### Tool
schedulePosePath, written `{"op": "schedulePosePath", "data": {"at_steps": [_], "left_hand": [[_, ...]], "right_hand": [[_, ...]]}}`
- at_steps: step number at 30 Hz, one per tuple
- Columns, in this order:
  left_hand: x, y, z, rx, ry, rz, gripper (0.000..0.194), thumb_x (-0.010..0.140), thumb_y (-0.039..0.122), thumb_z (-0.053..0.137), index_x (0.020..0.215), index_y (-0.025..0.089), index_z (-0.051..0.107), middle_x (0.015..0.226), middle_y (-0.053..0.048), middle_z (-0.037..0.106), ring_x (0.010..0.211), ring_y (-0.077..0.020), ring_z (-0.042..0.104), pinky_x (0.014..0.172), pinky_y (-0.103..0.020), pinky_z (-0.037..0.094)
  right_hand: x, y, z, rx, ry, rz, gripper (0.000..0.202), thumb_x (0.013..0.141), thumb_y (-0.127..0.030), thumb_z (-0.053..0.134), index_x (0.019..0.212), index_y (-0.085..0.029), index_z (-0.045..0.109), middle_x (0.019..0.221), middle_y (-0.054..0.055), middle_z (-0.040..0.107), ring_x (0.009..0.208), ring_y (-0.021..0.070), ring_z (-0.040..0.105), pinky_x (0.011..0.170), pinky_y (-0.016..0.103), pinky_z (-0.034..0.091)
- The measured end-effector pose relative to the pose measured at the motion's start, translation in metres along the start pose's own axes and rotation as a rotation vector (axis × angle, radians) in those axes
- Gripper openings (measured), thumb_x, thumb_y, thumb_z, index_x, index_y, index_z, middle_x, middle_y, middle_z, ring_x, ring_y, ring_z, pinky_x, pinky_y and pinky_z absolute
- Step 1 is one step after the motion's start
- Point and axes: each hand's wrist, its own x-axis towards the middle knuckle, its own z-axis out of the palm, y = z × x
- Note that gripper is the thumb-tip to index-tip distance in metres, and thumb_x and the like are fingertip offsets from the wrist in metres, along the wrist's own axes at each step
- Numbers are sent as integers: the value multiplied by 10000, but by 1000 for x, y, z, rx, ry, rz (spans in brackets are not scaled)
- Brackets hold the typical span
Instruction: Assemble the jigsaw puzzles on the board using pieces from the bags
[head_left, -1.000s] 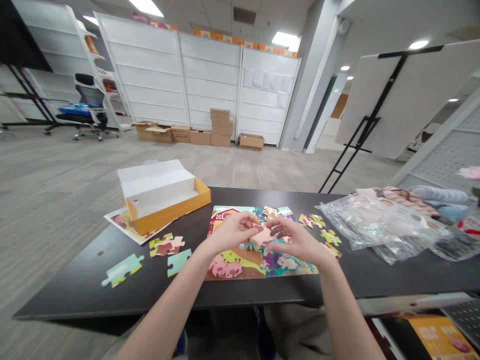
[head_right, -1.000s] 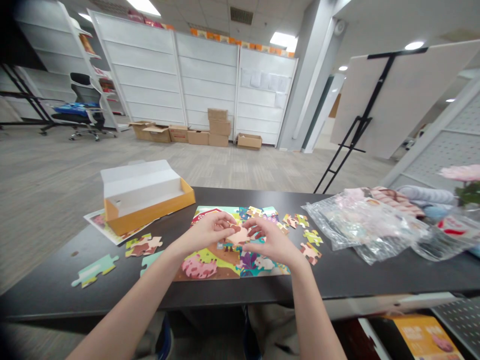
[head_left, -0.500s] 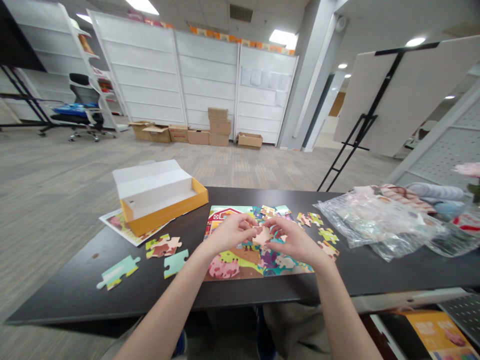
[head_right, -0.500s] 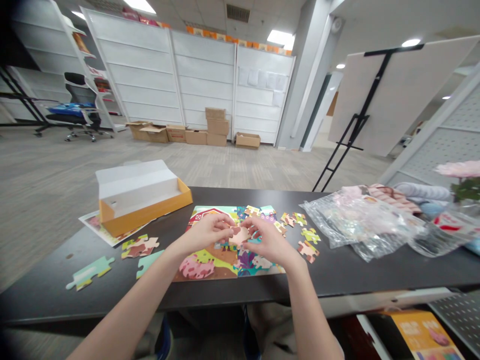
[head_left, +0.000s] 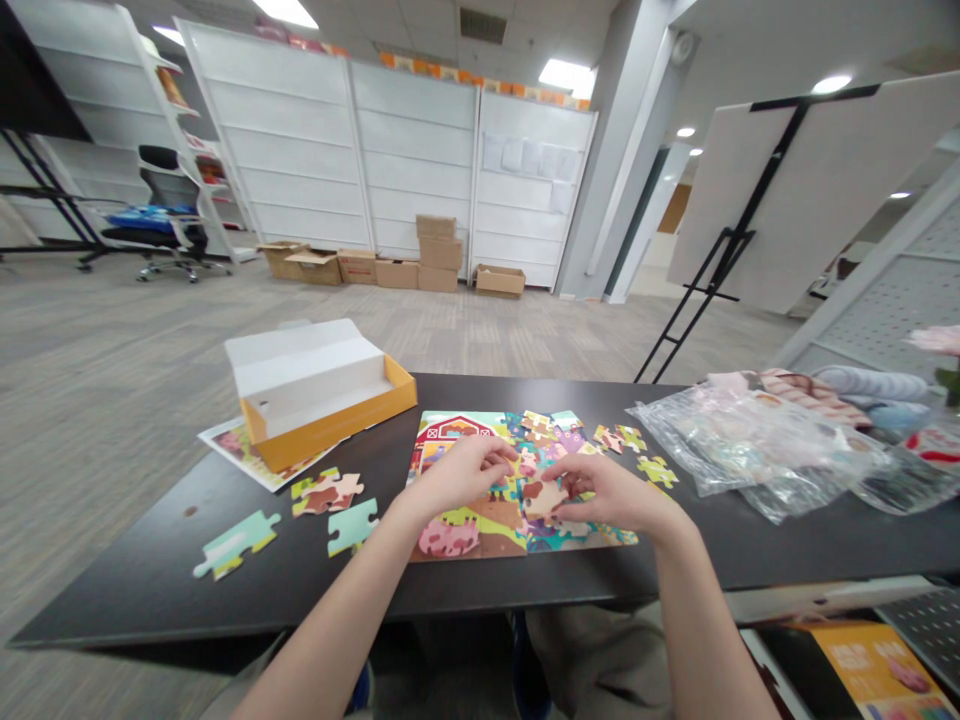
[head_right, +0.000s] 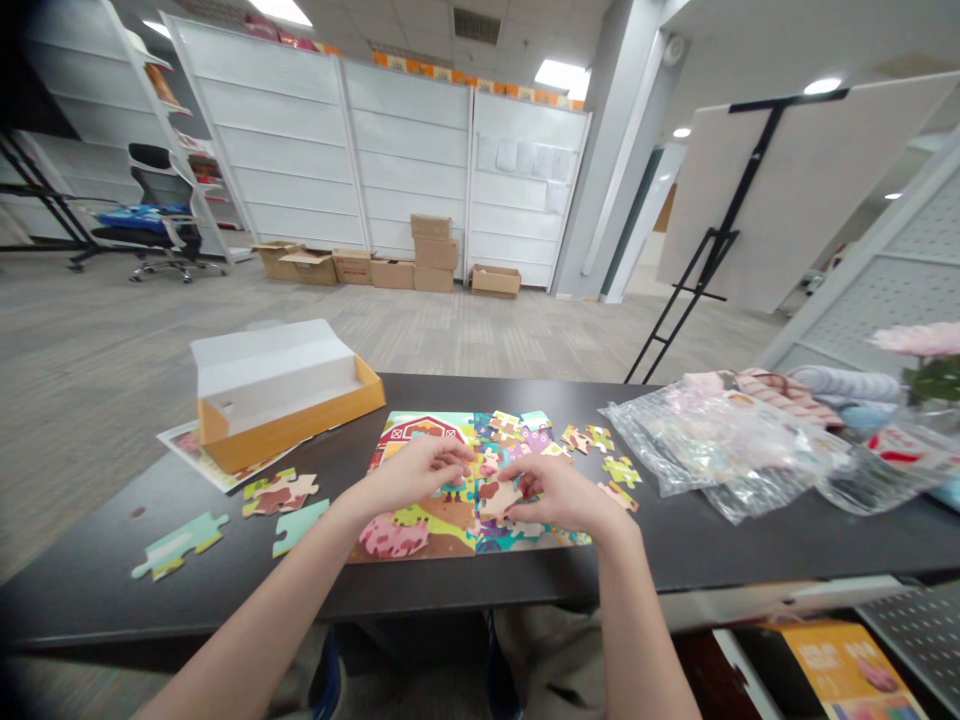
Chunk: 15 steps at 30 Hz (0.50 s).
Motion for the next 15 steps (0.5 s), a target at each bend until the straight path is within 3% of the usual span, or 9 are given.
{"op": "schedulePosePath", "data": {"at_steps": [3, 6, 11, 15], "left_hand": [[-1, 1, 1, 102, 17, 33, 224, 851, 186, 570, 1033, 149, 695, 1021, -102, 761, 885, -200, 723, 813, -311, 560], [-3, 7, 2, 239, 15, 53, 209, 867, 209, 566, 1011, 166, 711, 1012, -93, 759, 879, -212, 708, 801, -314, 532], [-8, 20, 2, 573, 28, 44, 181, 876, 226, 552, 925, 196, 724, 947, -88, 748, 880, -259, 677, 735, -327, 463], [-8, 20, 3, 660, -2, 41, 193, 892, 228, 535, 916, 196, 723, 956, -96, 742, 883, -260, 674, 732, -318, 452]], "right_hand": [[-6, 2, -6, 23, -78, 105, 414, 699, -333, 799, 1070, -175, 701, 760, 1, 669, 691, 158, 629, 644, 270, 513], [-10, 0, -10, 21, -98, 146, 394, 696, -312, 784, 1053, -170, 696, 750, 0, 673, 657, 149, 617, 597, 248, 481], [-13, -5, -15, -48, -19, 143, 323, 682, -259, 750, 994, -179, 735, 828, 24, 698, 684, 151, 608, 604, 245, 472], [-15, -1, -19, -133, 36, 157, 357, 672, -245, 726, 1021, -183, 762, 762, 10, 645, 679, 151, 584, 598, 243, 441]]}}
